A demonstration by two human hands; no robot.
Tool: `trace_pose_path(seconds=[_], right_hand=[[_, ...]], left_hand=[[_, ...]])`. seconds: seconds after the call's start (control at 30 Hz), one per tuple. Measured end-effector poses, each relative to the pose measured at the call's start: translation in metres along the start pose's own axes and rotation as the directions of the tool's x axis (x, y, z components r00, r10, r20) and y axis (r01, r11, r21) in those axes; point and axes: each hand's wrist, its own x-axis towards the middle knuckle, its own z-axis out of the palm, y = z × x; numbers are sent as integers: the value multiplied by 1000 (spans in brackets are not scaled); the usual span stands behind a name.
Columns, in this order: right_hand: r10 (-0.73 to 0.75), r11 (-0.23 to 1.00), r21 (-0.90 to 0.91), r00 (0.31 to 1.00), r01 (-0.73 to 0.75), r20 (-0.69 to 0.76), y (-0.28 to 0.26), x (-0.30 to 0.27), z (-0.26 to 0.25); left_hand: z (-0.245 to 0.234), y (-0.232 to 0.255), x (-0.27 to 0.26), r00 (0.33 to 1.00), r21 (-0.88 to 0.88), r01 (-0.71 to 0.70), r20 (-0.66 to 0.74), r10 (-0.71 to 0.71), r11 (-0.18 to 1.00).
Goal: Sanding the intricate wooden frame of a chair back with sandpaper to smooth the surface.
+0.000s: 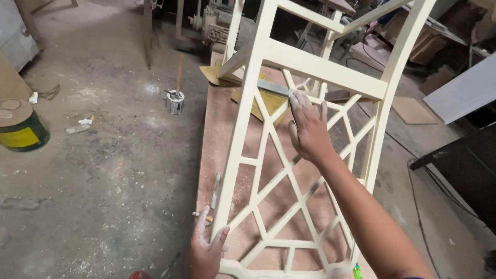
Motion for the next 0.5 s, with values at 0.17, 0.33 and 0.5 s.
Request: trace_pose_path(seconds=[0.17, 0.33, 0.5], right_hand=[[-22, 995, -102, 1000, 21, -9, -2, 39, 8], [18, 996, -85, 1000, -17, 9, -3, 14, 14], [172, 982, -82, 985, -173, -16, 15, -18, 18]], left_hand=[[2, 9, -8, 1000, -45, -28, -9, 27, 999], [5, -18, 6, 989, -48, -139, -59, 136, 989], [2, -16, -8, 990, 63, -115, -80, 120, 991]])
